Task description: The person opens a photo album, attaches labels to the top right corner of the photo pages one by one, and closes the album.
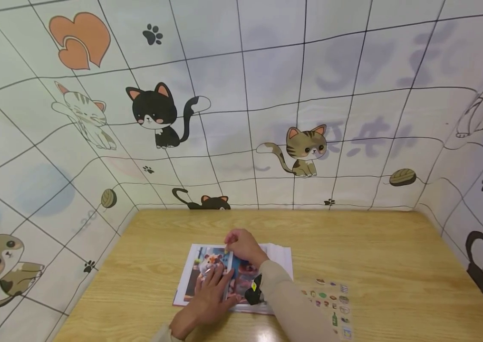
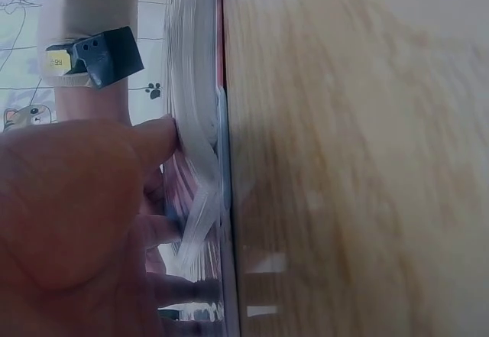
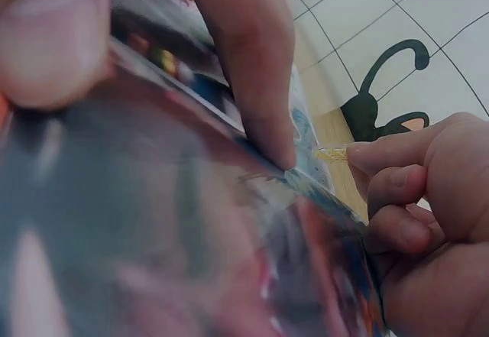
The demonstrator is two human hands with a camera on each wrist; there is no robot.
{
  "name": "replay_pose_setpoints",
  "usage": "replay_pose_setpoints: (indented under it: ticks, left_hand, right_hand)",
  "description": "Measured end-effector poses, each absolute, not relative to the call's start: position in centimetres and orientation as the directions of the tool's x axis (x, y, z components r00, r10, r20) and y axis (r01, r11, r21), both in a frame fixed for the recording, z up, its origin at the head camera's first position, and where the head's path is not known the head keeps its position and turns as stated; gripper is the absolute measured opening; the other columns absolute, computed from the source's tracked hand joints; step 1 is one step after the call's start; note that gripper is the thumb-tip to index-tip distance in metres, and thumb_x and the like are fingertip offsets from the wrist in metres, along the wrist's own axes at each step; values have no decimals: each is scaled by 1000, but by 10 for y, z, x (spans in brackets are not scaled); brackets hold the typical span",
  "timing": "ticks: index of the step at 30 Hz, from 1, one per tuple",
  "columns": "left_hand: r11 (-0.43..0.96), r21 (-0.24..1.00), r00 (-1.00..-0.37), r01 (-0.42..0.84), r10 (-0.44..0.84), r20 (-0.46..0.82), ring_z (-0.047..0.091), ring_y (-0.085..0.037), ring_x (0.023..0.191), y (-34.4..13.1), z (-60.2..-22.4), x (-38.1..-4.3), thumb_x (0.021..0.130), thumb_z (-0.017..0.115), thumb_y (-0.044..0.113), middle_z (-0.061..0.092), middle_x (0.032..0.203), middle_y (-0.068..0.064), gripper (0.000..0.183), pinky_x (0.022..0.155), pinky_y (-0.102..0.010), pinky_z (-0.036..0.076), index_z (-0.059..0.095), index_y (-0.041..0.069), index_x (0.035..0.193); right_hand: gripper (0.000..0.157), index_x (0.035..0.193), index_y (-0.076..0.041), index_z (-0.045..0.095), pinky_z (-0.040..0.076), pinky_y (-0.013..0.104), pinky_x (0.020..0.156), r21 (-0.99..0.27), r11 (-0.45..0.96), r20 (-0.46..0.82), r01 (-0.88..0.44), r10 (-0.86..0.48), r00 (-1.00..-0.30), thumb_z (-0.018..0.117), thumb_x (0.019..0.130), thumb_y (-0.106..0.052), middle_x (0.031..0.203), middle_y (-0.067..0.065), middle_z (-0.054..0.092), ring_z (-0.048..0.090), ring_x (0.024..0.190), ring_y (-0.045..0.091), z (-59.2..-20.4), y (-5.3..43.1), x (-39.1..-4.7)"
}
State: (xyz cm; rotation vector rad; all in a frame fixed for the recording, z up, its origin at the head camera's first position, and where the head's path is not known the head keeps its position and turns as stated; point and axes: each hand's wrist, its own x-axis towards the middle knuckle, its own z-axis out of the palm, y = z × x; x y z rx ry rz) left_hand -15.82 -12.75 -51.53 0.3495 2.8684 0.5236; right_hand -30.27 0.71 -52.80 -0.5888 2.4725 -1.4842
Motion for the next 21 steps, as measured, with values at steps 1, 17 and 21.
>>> replay_pose_setpoints:
  ticks: [1,17,21]
  left_hand:
    - [909,369,-950,195,268,-157,20,-43,148,-127,-515,-158,95,54,58,25,161,-19,75,110,-73,17,37,15,153]
    - [918,348,-951,190,261,-169,21,-44,147,-126,-516,-158,95,53,58,25,161,-19,74,108,-75,18,37,15,153]
    - [917,350,-949,190,262,-173,20,-44,147,-126,-516,-158,95,53,58,24,161,-19,74,108,-75,19,36,15,154]
  right_hand:
    - [8,91,-5,68,47,32,73,-876,422,36,-236,-430,-902,69,84,-2,81,0,67,58,76,14,-528,7,-302]
    - [18,95,0,64,49,34,73,-862,430,82,-269,-406,-910,62,78,7,80,9,67,59,72,12,-527,2,-296]
    - [19,97,0,64,48,34,73,-859,438,80,-266,-398,-914,62,78,7,81,11,67,58,71,12,-526,3,-295]
